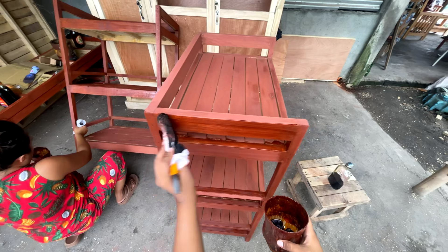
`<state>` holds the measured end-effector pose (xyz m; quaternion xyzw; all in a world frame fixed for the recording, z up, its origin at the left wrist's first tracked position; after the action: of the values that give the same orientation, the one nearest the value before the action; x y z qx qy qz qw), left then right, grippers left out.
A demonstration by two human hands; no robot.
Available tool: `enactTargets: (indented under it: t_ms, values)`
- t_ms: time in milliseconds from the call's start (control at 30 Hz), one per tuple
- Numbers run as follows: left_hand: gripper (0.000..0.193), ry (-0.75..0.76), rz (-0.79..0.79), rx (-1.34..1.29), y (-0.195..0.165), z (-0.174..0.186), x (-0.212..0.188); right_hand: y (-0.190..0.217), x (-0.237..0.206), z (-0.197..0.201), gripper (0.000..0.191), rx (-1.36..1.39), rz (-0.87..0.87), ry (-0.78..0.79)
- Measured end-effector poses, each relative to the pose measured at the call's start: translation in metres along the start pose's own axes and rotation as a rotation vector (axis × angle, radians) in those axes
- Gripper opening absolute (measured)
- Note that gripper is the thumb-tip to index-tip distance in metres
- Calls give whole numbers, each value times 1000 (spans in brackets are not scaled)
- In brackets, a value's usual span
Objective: The person applies reddish-brown wood stain to a wooden shelf rack using a brush, holding a container of stain in one hand and brushing the frame, rails and slats, working around the piece and reaching lower rails as the clip progresses.
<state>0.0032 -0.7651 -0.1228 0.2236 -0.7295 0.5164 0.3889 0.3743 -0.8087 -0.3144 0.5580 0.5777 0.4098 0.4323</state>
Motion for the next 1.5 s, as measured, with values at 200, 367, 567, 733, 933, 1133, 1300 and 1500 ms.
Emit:
enactTargets:
  t_ms: [200, 367, 567, 733, 933, 1133, 1300, 1500]
  values:
    - [30, 97, -55, -113, -84, -50, -86, 13, -7, 31, 116, 19, 65, 27]
    - [39, 246, -136, -317, -153, -77, -138, 17, -9, 61, 117, -31, 85, -38]
    - [42, 542, -167, -552, -195, -79, -162, 13, -19, 76, 115, -34, 196, 54]
    - [35, 579, -92, -631, -190, -46, -177, 15, -21, 93, 117, 32, 170, 51]
    - [38, 534, 120, -534, -134, -23, -185, 7, -9, 101, 116, -40, 7, -89]
    - [37, 561, 24, -539, -112, -43, -195, -10, 15, 92, 111, 19, 62, -21]
    - [29, 507, 45, -497, -68, -49, -187, -27, 31, 75, 106, 70, 57, 2]
    - [23, 367, 578, -452, 26, -24, -156, -47, 42, 44, 101, 76, 54, 16]
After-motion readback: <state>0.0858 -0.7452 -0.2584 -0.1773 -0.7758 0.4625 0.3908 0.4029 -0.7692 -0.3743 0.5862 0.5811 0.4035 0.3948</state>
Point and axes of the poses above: each hand's wrist, its own x-axis towards the middle knuckle, its own z-axis out of the back of the hand, y = z × x, the point moved 2 cm from there along x, towards the middle knuckle, and after that the axes turned 8 degrees about x, right-handed, at the moved point
